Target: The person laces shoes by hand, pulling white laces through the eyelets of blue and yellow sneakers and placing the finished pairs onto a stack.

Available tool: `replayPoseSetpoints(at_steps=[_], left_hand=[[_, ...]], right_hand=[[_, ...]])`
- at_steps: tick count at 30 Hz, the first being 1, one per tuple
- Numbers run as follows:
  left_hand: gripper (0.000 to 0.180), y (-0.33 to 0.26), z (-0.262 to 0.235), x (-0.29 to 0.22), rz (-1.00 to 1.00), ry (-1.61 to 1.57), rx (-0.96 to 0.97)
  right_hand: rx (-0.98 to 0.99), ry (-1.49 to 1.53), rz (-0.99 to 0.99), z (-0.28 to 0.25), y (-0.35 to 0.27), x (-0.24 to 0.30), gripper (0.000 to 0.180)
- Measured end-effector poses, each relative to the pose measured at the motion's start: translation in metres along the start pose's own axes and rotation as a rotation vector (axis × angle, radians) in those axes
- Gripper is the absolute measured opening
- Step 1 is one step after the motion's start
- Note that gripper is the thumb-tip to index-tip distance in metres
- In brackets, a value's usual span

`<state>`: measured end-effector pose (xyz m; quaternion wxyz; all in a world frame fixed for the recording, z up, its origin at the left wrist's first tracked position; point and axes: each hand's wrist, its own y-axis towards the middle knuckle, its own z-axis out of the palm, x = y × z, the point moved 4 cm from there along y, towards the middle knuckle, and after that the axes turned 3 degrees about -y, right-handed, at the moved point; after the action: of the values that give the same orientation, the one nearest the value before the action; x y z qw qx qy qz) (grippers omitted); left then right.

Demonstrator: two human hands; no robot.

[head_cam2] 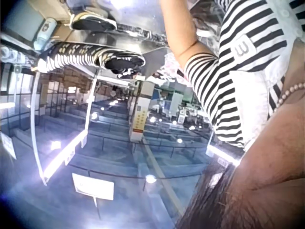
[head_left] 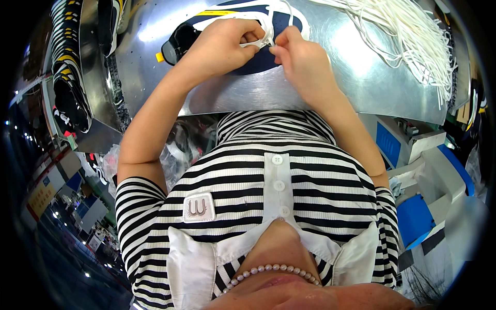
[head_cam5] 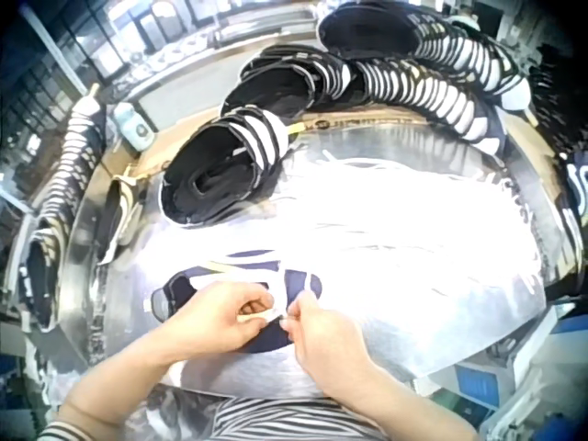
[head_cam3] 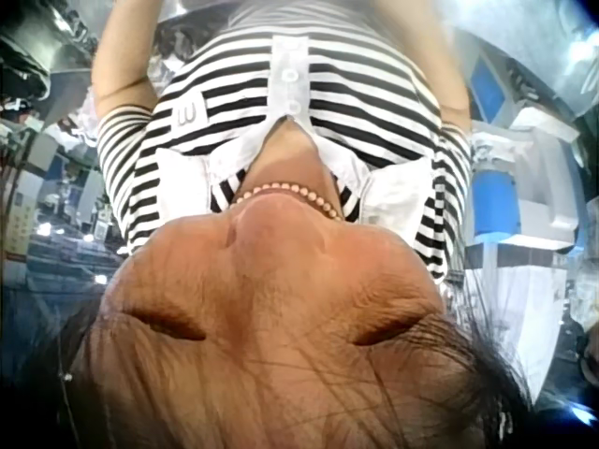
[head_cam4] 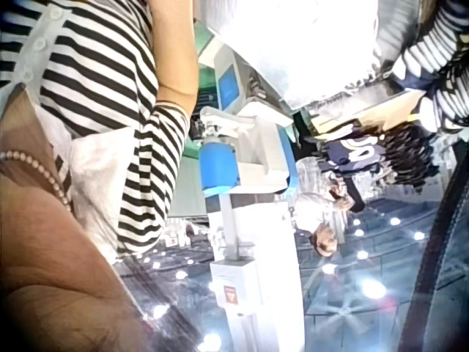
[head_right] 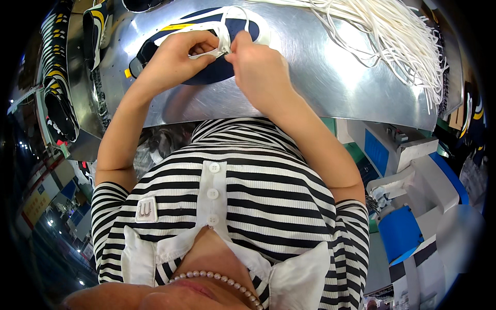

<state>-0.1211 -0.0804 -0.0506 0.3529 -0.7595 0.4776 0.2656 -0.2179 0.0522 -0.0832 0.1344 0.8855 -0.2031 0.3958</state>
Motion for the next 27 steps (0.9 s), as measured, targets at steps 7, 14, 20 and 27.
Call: replayPoseSetpoints(at_steps=[7,14,20,27], left_hand=[[0.024,-0.014,0.007,-0.002,0.130,0.160,-0.191],[0.024,-0.055,0.002,-0.013,0.378,0.484,-0.391],[0.027,-0.052,0.011,-0.021,0.461,0.497,-0.467],[0.056,-0.038,-0.010,0.039,-0.349,-0.646,0.283]], right_hand=[[-0.039,-0.108,0.020,0.019,0.010,0.014,0.019],[0.192,0.268,0.256,-0.084,-0.028,-0.025,0.019],[0.050,0.730,0.254,-0.036,0.030,-0.036,0.041],[-0.212,0.571,0.056,-0.027,0.035,-0.013,0.053]])
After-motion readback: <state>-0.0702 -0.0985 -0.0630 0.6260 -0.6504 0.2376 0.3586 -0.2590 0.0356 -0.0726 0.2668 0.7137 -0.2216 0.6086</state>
